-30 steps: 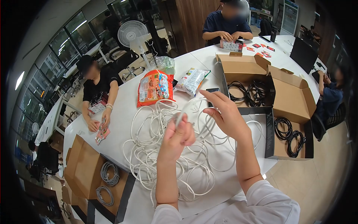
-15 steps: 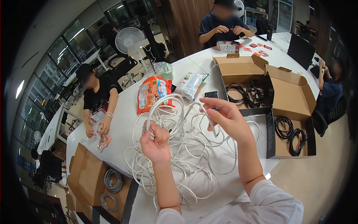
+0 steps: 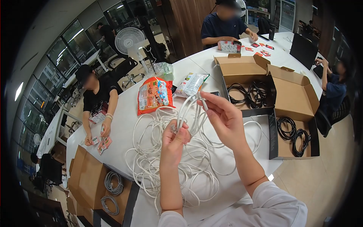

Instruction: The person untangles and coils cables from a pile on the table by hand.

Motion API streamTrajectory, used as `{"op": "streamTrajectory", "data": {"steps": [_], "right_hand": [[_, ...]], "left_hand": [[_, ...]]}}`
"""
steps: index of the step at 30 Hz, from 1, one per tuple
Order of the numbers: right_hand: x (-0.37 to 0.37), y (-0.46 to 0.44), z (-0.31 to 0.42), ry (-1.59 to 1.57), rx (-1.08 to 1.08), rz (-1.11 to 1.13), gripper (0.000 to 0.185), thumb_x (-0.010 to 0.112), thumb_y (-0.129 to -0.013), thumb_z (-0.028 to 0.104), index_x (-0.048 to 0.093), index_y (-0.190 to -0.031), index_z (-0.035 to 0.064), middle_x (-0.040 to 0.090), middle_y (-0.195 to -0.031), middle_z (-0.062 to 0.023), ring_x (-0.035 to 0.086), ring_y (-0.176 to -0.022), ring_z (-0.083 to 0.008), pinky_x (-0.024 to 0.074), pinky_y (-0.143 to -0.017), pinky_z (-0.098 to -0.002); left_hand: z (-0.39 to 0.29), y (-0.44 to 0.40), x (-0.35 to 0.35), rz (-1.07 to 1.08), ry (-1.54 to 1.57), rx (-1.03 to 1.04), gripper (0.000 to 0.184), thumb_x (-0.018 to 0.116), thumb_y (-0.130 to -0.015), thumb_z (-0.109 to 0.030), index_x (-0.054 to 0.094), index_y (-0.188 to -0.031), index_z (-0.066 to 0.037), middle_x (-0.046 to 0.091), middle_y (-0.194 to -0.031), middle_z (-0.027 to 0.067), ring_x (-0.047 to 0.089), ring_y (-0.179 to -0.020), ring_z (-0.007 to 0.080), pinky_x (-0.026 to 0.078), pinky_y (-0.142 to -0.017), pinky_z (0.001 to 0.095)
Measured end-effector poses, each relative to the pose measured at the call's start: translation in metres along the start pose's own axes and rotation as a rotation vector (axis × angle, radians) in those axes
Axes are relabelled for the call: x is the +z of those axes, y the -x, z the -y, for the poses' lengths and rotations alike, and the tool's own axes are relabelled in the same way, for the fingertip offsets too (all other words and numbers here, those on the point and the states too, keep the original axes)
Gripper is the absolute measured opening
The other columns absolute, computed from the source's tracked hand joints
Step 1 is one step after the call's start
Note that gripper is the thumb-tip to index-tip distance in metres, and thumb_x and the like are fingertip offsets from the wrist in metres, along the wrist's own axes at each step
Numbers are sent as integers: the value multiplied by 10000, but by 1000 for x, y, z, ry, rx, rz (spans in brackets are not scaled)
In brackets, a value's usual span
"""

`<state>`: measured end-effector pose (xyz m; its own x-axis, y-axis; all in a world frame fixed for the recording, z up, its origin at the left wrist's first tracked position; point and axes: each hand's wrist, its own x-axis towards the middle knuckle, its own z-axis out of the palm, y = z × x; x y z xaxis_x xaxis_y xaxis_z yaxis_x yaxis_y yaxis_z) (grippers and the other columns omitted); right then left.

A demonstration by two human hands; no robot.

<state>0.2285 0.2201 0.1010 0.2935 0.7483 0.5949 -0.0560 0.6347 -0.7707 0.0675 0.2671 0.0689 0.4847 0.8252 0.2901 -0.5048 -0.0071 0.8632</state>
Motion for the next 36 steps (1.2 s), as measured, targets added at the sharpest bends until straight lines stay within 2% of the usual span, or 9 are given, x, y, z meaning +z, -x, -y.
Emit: {"op": "streamTrajectory", "data": {"steps": [8, 14, 19, 21, 22, 25, 31, 32, 36], "right_hand": [[10, 3, -11, 289, -109, 99, 414, 571, -843, -79, 555, -1249, -4, 641, -1138, -182, 661, -992, -222, 528, -816, -309], [17, 5, -8, 336, -102, 119, 465, 647, -783, -67, 572, -1236, 1, 657, -1129, -151, 668, -916, -208, 534, -746, -296], [19, 7, -11, 232, -77, 121, 562, 667, -759, -93, 515, -1290, 13, 656, -1143, -119, 652, -904, -164, 533, -708, -278], [24, 11, -9, 200, -71, 131, 593, 665, -762, -98, 486, -1314, 22, 653, -1145, -118, 648, -897, -161, 535, -706, -283], [28, 12, -6, 162, -83, 131, 595, 651, -773, -109, 468, -1323, 27, 649, -1144, -131, 650, -892, -167, 537, -727, -287], [31, 14, -6, 85, -65, 136, 527, 622, -801, -114, 486, -1295, 5, 649, -1117, -147, 651, -889, -168, 535, -755, -286], [20, 14, 3, 124, -52, 126, 297, 593, -857, -61, 578, -1153, -39, 656, -1028, -138, 650, -870, -157, 524, -779, -275], [21, 14, 9, 164, -20, 139, 227, 615, -865, -6, 613, -1090, -36, 677, -897, -119, 656, -778, -137, 522, -714, -257], [9, 11, 19, 384, 271, 503, 209, 654, -869, 104, 631, -1027, -31, 647, -651, -110, 645, -584, -153, 499, -571, -267]], "left_hand": [[5, 4, 9, -62, -24, -78, 273, 471, -998, -325, 500, -887, -78, 339, -556, -66, 241, -469, 31, 180, -447, 220], [21, 4, 0, 62, 39, -135, 526, 532, -906, -552, 536, -1030, -41, 338, -609, -95, 238, -479, 6, 179, -434, 201], [15, 6, 16, -22, -76, 44, 531, 714, -828, -437, 563, -1109, -13, 535, -822, -44, 469, -665, 9, 349, -527, 179], [23, 5, 11, -20, -143, 113, 490, 754, -805, -391, 579, -1068, -17, 550, -800, -48, 483, -672, 14, 372, -543, 182], [17, 4, 5, 35, -206, 75, 426, 796, -770, -356, 612, -958, -22, 543, -728, -60, 474, -649, 11, 367, -546, 178], [6, 6, 9, 7, -106, 90, 357, 774, -791, -361, 598, -802, -50, 513, -658, -64, 435, -595, 6, 309, -509, 179], [-5, 0, -14, -189, 262, 179, 461, 523, -954, -408, 380, -624, -120, 330, -573, -48, 279, -507, 73, 213, -484, 267], [-13, -2, -14, -229, 297, 199, 489, 424, -986, -439, 319, -616, -136, 283, -573, -30, 262, -512, 105, 215, -503, 289], [-32, -8, -15, -436, 467, 328, 494, 384, -990, -463, 292, -623, -145, 286, -576, -26, 278, -518, 111, 250, -508, 275]]}}
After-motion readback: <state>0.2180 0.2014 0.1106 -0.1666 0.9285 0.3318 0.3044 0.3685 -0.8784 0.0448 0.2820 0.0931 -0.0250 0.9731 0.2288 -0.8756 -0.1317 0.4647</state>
